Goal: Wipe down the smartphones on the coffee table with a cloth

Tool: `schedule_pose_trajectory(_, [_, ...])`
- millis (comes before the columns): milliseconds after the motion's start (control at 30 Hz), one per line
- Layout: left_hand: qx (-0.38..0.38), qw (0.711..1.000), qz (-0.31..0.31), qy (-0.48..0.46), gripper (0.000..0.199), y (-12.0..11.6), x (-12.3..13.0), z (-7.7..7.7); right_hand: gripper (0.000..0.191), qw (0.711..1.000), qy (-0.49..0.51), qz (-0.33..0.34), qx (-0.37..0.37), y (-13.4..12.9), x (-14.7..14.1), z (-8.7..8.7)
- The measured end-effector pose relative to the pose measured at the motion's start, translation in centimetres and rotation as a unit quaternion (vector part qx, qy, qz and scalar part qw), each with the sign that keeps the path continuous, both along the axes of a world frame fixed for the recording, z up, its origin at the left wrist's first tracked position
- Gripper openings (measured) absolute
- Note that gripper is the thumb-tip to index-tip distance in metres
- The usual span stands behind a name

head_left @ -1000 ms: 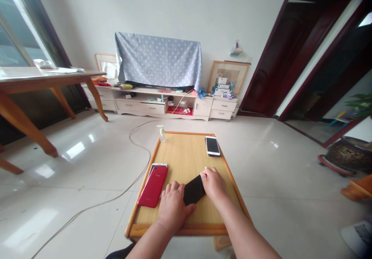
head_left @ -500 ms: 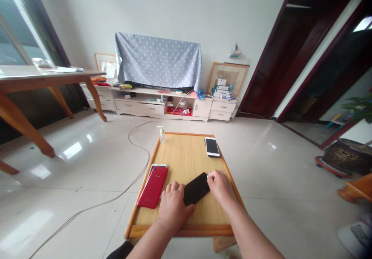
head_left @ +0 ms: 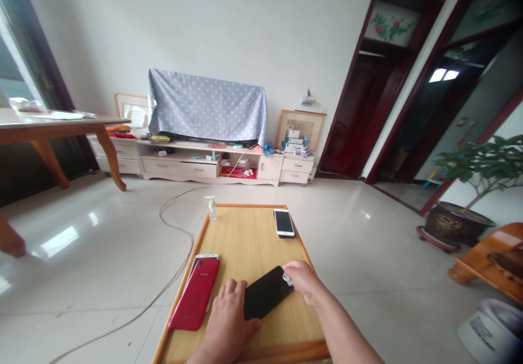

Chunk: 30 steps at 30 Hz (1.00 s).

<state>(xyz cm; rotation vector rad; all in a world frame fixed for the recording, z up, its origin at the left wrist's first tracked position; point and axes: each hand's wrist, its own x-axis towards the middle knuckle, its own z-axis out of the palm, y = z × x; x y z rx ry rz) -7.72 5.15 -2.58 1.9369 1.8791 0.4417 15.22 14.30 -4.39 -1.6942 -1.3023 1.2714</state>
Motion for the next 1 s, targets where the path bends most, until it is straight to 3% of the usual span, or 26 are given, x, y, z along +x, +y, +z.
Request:
schedule_pose_trajectory(167, [0.047,0.999,-0.016,-0.017,0.057,-0.4,0.3,0.1,0.015,0.995,0.1,0.003,-0.019,-1.2,0.5,1.8])
schedule_pose_trajectory(333, [0.061,0.995,-0.026,-0.074,0.073,-0.7,0.7,-0.4,0.015,0.991,0.133,0.008,-0.017,-2.8,0.6,3.0])
schedule_pose_trajectory(467, [0.062,0.993,-0.035,-0.097,0.079,-0.7,0.9,-0.7,0.017,0.995,0.008,0.046,0.087,-4.0,0.6,3.3])
schedule_pose_trajectory(600, [0.072,0.991,-0.037,-0.11,0.078,-0.8,0.7,-0.7,0.02,0.97,-0.115,0.116,0.18,-5.0,1.2,3.0])
schedule_pose_trajectory(767, [0.072,0.99,-0.045,-0.115,0.072,-1.0,0.3,0.0,0.024,0.98,-0.07,0.175,0.069,-5.4,2.0,2.3])
schedule_pose_trajectory(1000, [0.049,0.99,-0.059,-0.117,0.082,-1.0,-0.1,-0.2,0.038,0.981,0.075,0.174,-0.034,-5.9,2.9,3.1])
